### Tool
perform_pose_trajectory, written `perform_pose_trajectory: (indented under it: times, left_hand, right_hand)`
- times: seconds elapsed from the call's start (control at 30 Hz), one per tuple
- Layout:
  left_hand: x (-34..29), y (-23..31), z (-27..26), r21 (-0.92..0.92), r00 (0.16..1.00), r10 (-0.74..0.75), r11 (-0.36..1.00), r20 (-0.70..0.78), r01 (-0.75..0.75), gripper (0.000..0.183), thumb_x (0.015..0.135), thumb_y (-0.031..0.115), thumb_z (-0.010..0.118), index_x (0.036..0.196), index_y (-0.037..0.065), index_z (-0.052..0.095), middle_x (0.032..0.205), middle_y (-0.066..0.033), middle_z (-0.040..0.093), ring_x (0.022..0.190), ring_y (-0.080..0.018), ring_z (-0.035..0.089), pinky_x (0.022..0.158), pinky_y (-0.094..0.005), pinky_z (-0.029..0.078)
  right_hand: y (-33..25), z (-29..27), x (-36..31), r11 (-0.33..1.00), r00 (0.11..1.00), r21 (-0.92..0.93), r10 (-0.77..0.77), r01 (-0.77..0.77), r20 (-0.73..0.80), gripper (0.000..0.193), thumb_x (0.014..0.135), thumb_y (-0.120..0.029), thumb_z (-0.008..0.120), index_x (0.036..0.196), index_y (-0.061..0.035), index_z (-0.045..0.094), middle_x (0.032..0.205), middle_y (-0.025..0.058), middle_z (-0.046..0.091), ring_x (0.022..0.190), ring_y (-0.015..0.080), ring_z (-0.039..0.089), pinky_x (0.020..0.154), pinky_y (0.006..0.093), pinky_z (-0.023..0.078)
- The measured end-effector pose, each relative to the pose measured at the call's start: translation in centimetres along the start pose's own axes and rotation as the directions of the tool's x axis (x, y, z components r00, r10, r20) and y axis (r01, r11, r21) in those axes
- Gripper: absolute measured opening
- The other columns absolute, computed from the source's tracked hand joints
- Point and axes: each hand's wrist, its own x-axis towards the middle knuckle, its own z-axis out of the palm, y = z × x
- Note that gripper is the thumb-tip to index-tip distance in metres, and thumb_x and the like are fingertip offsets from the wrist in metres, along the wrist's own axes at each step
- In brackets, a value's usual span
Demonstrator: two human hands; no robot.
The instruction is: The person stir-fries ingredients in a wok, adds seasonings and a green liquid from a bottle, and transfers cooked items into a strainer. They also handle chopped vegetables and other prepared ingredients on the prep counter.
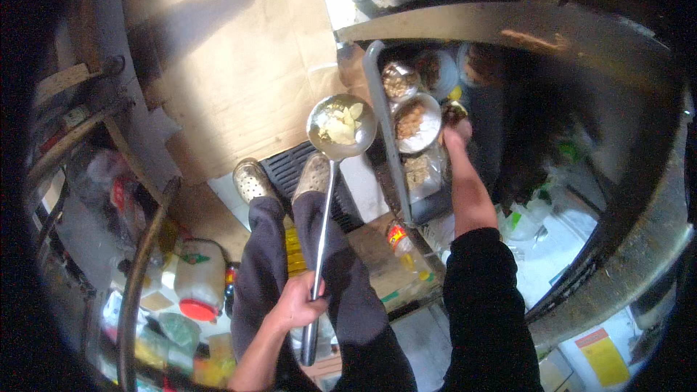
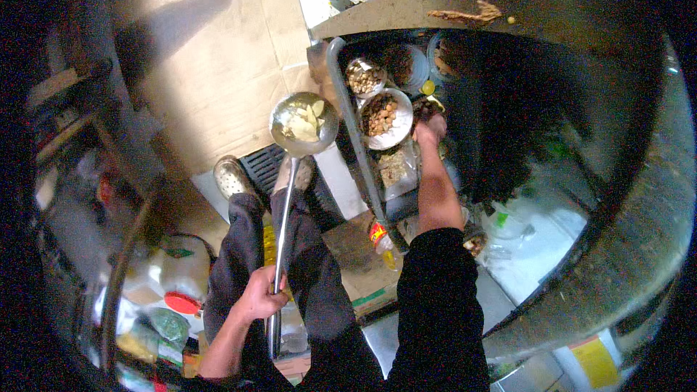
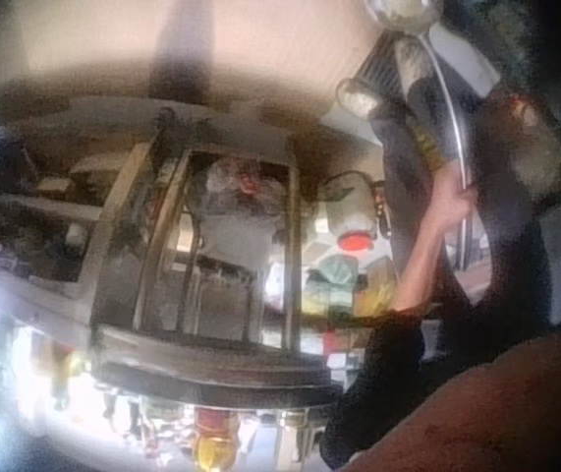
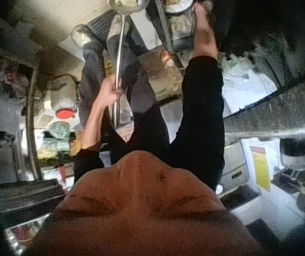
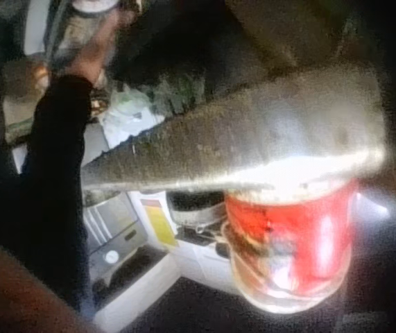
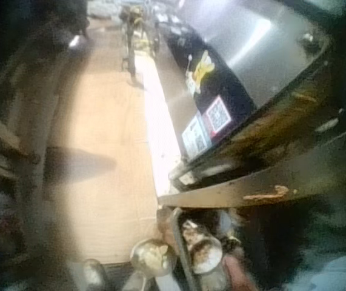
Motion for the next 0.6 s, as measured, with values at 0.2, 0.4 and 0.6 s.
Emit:
perform_pose_trajectory:
  times: [0.2,0.4,0.6]
  left_hand:
    - [-1.7,1.1,-0.3,0.044,1.0,0.001,0.999,0.01,-0.002,0.02,0.059,0.005,0.061,0.073,0.006,0.047,0.067,-0.0119,0.052,0.065,-0.0304,0.055,0.06,-0.0366,0.043]
    - [-5.0,3.2,0.3,0.029,0.999,-0.048,0.998,0.009,0.048,0.016,0.061,0.006,0.061,0.072,0.006,0.048,0.065,-0.0116,0.053,0.063,-0.0287,0.054,0.059,-0.0374,0.043]
    - [-7.8,7.6,-0.3,0.117,0.999,0.036,0.993,-0.032,-0.032,0.012,0.063,0.004,0.057,0.07,0.005,0.048,0.062,-0.0084,0.051,0.058,-0.0205,0.05,0.056,-0.0332,0.042]
  right_hand:
    - [3.2,-1.7,-1.2,0.852,0.997,0.52,0.08,-0.06,-0.015,0.018,0.083,-0.015,0.055,0.088,-0.0004,0.064,0.083,0.0136,0.065,0.064,0.0244,0.062,0.056,0.0334,0.051]
    - [-3.4,-10.0,-13.1,0.106,0.984,0.99,-0.142,-0.09,0.104,0.01,0.083,-0.004,0.061,0.091,0.0013,0.06,0.074,0.0096,0.063,0.055,0.0167,0.06,0.049,0.0298,0.052]
    - [-9.8,-20.2,-25.8,0.051,0.885,0.944,-0.336,-0.325,0.323,0.022,0.084,-0.012,0.065,0.099,0.0032,0.062,0.069,0.0066,0.061,0.053,0.0118,0.057,0.046,0.0261,0.051]
